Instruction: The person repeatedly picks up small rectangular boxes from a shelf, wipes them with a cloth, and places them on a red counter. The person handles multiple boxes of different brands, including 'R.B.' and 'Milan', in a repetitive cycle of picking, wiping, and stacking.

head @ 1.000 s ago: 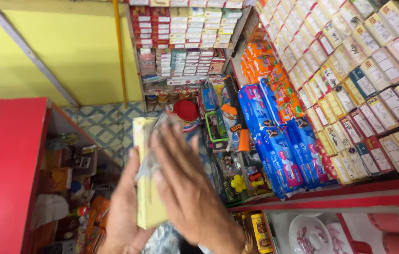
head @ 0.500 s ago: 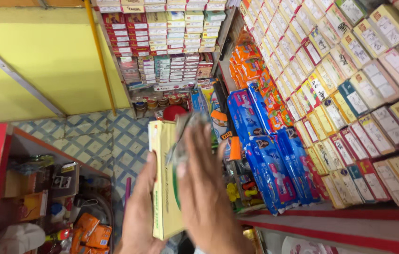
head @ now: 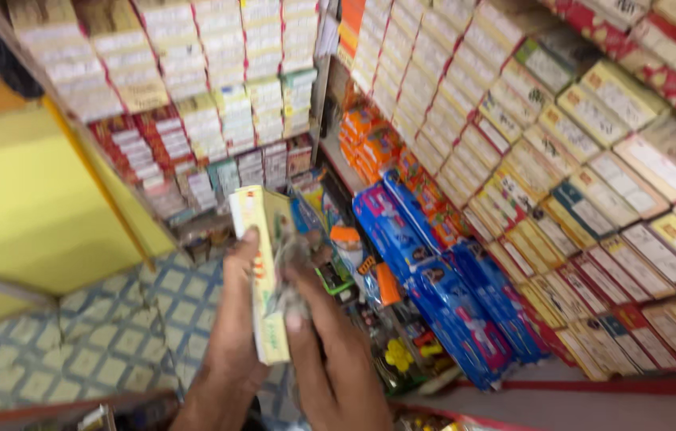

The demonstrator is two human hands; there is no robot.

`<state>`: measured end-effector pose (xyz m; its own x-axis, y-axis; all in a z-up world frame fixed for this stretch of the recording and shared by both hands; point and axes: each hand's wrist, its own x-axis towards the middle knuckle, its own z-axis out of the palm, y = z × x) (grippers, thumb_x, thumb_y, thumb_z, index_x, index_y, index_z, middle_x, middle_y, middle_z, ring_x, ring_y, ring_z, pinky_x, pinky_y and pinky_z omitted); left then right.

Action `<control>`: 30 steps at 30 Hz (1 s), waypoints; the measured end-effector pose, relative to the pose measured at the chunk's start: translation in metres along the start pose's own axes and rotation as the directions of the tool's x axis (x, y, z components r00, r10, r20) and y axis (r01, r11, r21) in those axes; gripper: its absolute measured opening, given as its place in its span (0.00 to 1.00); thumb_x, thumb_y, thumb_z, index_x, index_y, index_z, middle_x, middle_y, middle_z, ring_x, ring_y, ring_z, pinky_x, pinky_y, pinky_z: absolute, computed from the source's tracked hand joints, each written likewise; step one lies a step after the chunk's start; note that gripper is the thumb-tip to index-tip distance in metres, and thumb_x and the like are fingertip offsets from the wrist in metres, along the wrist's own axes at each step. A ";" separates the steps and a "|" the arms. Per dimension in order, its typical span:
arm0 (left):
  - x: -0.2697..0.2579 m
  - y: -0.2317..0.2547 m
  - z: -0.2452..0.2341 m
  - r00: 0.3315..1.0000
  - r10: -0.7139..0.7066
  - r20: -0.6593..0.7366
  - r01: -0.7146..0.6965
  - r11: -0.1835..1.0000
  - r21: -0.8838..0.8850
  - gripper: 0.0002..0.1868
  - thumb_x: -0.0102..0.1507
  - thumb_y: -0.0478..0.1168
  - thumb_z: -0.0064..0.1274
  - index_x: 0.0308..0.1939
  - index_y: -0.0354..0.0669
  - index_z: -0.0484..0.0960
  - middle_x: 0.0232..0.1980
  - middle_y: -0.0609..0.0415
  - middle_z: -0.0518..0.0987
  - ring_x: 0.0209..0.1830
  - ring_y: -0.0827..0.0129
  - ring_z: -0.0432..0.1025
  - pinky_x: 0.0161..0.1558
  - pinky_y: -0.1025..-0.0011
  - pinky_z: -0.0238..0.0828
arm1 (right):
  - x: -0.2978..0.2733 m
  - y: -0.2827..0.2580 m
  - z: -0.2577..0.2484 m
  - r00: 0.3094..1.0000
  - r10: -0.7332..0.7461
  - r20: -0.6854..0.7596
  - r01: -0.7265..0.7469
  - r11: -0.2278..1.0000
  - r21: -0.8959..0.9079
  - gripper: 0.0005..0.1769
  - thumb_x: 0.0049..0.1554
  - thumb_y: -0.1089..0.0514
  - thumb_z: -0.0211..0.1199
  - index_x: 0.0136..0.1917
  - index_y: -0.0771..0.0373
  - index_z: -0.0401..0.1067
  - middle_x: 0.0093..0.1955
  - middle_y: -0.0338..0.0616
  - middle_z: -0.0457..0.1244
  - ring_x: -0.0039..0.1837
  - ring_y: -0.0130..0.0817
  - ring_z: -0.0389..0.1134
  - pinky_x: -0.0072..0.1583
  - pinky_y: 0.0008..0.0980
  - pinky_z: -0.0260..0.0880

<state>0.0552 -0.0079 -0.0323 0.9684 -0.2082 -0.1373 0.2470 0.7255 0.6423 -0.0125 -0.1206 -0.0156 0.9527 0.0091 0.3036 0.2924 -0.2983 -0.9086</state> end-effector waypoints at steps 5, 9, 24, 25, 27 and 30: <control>0.050 0.045 -0.028 0.979 -0.096 -0.180 0.143 0.952 0.271 0.35 0.70 0.68 0.34 0.59 0.40 0.74 0.46 0.43 0.78 0.41 0.57 0.76 0.40 0.57 0.80 | 0.020 0.007 0.022 0.978 0.141 -0.151 -0.122 0.985 0.123 0.22 0.65 0.61 0.55 0.71 0.66 0.71 0.68 0.59 0.67 0.68 0.51 0.69 0.68 0.40 0.65; 0.069 0.037 -0.031 0.960 -0.262 -0.097 0.279 0.912 0.302 0.46 0.63 0.73 0.26 0.65 0.41 0.76 0.56 0.50 0.81 0.54 0.63 0.77 0.53 0.66 0.74 | 0.067 -0.005 0.026 0.970 -0.241 0.011 0.240 0.959 -0.148 0.23 0.68 0.64 0.50 0.76 0.68 0.64 0.82 0.66 0.54 0.86 0.56 0.52 0.82 0.45 0.47; 0.082 0.054 -0.023 0.980 -0.122 -0.156 0.113 0.991 -0.066 0.27 0.61 0.46 0.59 0.59 0.33 0.75 0.44 0.48 0.83 0.42 0.65 0.79 0.47 0.63 0.80 | 0.118 0.004 -0.006 0.978 -0.047 0.201 0.049 0.999 -0.005 0.25 0.68 0.63 0.46 0.78 0.65 0.61 0.84 0.61 0.48 0.83 0.53 0.53 0.78 0.42 0.51; 0.077 0.057 -0.019 0.963 -0.168 -0.209 0.150 0.984 -0.101 0.27 0.60 0.47 0.58 0.58 0.34 0.75 0.45 0.48 0.83 0.44 0.64 0.80 0.47 0.62 0.81 | 0.116 0.008 -0.007 0.985 -0.020 0.170 0.015 0.999 0.032 0.25 0.68 0.63 0.46 0.77 0.65 0.61 0.83 0.60 0.49 0.83 0.53 0.57 0.77 0.42 0.54; 0.072 0.056 -0.013 0.918 -0.261 -0.299 0.215 0.960 -0.179 0.28 0.56 0.47 0.56 0.57 0.37 0.74 0.47 0.47 0.84 0.46 0.62 0.82 0.48 0.61 0.82 | 0.119 0.018 -0.010 0.982 -0.112 0.150 0.140 0.971 -0.194 0.26 0.66 0.64 0.48 0.76 0.67 0.62 0.82 0.64 0.50 0.84 0.57 0.52 0.77 0.44 0.54; 0.071 0.046 -0.017 0.960 -0.197 -0.200 0.173 0.976 -0.131 0.28 0.57 0.48 0.52 0.58 0.38 0.75 0.50 0.49 0.82 0.49 0.62 0.79 0.50 0.60 0.81 | 0.114 0.030 -0.010 0.960 -0.235 0.149 0.274 0.895 -0.353 0.26 0.65 0.65 0.48 0.76 0.67 0.63 0.82 0.66 0.51 0.84 0.60 0.50 0.77 0.49 0.56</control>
<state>0.1356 0.0223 -0.0249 0.8874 -0.2114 -0.4096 0.4134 0.7581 0.5043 0.1042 -0.1375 -0.0050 0.8585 0.2215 0.4625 0.4937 -0.6010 -0.6286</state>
